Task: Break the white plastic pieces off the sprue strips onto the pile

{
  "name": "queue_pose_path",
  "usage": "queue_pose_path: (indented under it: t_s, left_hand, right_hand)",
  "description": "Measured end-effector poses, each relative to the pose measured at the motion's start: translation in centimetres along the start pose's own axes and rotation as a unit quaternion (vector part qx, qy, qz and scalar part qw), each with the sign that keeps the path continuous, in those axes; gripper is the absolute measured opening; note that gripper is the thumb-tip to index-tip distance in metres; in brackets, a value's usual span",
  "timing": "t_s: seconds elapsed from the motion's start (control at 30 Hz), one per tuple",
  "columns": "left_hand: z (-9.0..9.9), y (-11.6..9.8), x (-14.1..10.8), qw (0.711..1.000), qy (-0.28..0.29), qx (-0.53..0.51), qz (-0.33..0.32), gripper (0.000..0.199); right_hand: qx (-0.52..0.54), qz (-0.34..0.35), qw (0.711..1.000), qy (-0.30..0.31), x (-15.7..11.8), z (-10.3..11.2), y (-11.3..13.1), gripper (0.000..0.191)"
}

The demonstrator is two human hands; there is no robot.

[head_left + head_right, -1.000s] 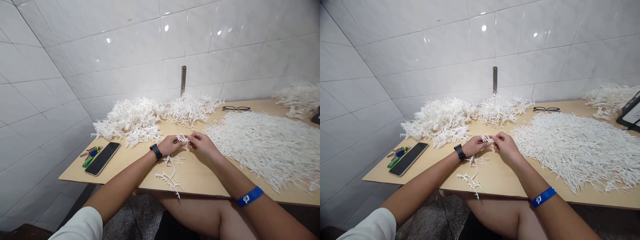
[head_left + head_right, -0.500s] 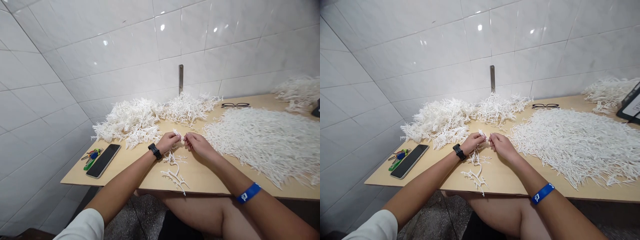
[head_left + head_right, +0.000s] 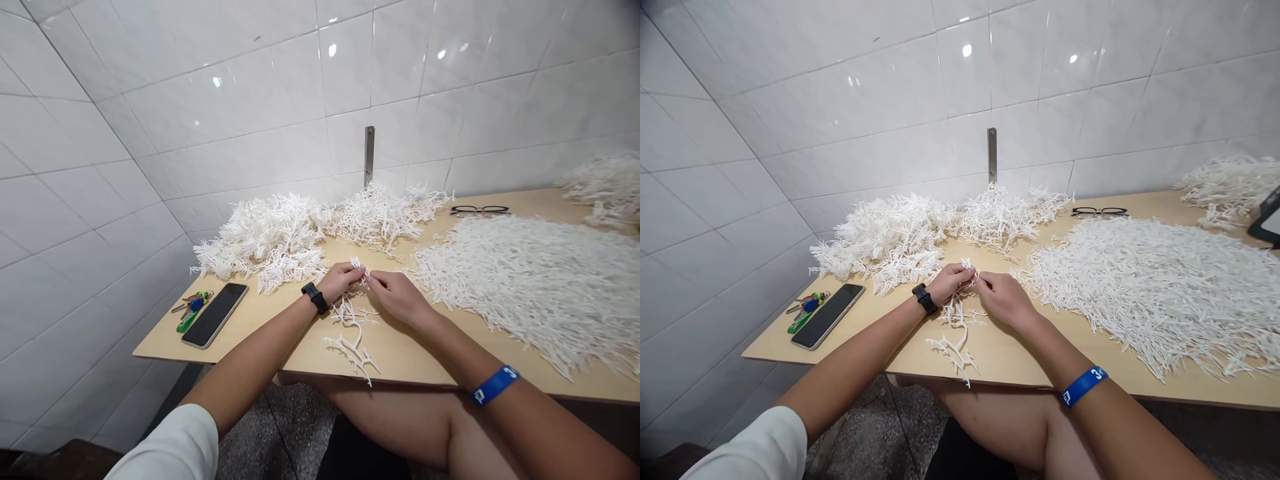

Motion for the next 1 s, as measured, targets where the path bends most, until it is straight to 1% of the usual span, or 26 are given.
queue_pose_path:
  t_s: [0.1,0.23,0.27,0.4,0.47,0.53,0.6,0.67,0.73,0.77,0.83,0.9,0.93,1.0]
  left_hand:
    - [0.4,0.5,0.3,1.000,-0.013,-0.014,-0.004,0.049]
    - [1.7,0.6,0.6,0.996,-0.086,-0.024,-0.008,0.047]
    - [1.9,0.6,0.6,0.996,-0.091,-0.019,-0.010,0.047]
    - [1.0,-0.2,0.4,0.996,-0.031,0.066,-0.046,0.045]
    - [0.6,-0.5,0.2,0.993,-0.023,0.105,-0.057,0.043]
    - [0.3,-0.6,0.0,0.992,-0.017,0.117,-0.054,0.043]
    - [0.0,-0.4,-0.1,0.993,0.002,0.110,-0.045,0.043]
    - [-0.2,-0.4,-0.1,0.993,0.016,0.105,-0.043,0.044]
    - [-0.1,-0.4,-0.1,0.992,0.012,0.118,-0.046,0.045]
    - [0.1,-0.4,0.0,0.991,0.001,0.126,-0.046,0.046]
    - [0.8,-0.4,0.1,0.991,-0.042,0.123,-0.042,0.046]
    - [1.4,-0.3,0.2,0.992,-0.077,0.096,-0.030,0.047]
    - [1.5,-0.3,0.2,0.993,-0.081,0.083,-0.027,0.048]
    - [1.3,-0.4,0.1,0.995,-0.056,0.079,-0.031,0.048]
  right_hand:
    - [-0.041,0.006,0.999,-0.019,-0.2,0.0,0.6,0.036]
    - [-0.081,0.012,0.996,-0.019,-0.7,-0.2,1.3,0.035]
    - [-0.083,0.010,0.996,-0.019,-0.8,-0.1,1.4,0.035]
    - [-0.070,-0.024,0.996,-0.044,-0.9,0.8,1.4,0.039]
    - [-0.072,-0.059,0.993,-0.066,-0.8,1.3,1.0,0.043]
    - [-0.075,-0.083,0.990,-0.085,-0.6,1.6,0.5,0.044]
    - [-0.062,-0.074,0.993,-0.072,-0.3,1.3,0.2,0.041]
    - [-0.028,-0.048,0.998,-0.036,0.0,0.8,0.0,0.039]
    - [-0.006,-0.040,0.999,-0.013,0.2,0.4,-0.2,0.038]
    - [-0.005,-0.047,0.999,-0.011,0.2,0.3,-0.4,0.037]
    - [-0.019,-0.066,0.997,-0.018,0.0,0.4,-0.6,0.037]
    - [-0.018,-0.076,0.997,-0.025,-0.2,0.7,-0.5,0.037]
    - [-0.008,-0.077,0.997,-0.029,-0.4,0.8,-0.5,0.037]
    - [0.016,-0.076,0.996,-0.038,-0.5,1.2,-0.4,0.037]
Point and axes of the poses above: each hand's wrist, its own x-axis towards the middle knuckle, its own z-axis out of the back of the hand, y = z × x, the point moved 6 cm from there along x, towards the middle knuckle, and after that the axes turned 7 degrees about -z, right-handed, at the moved point
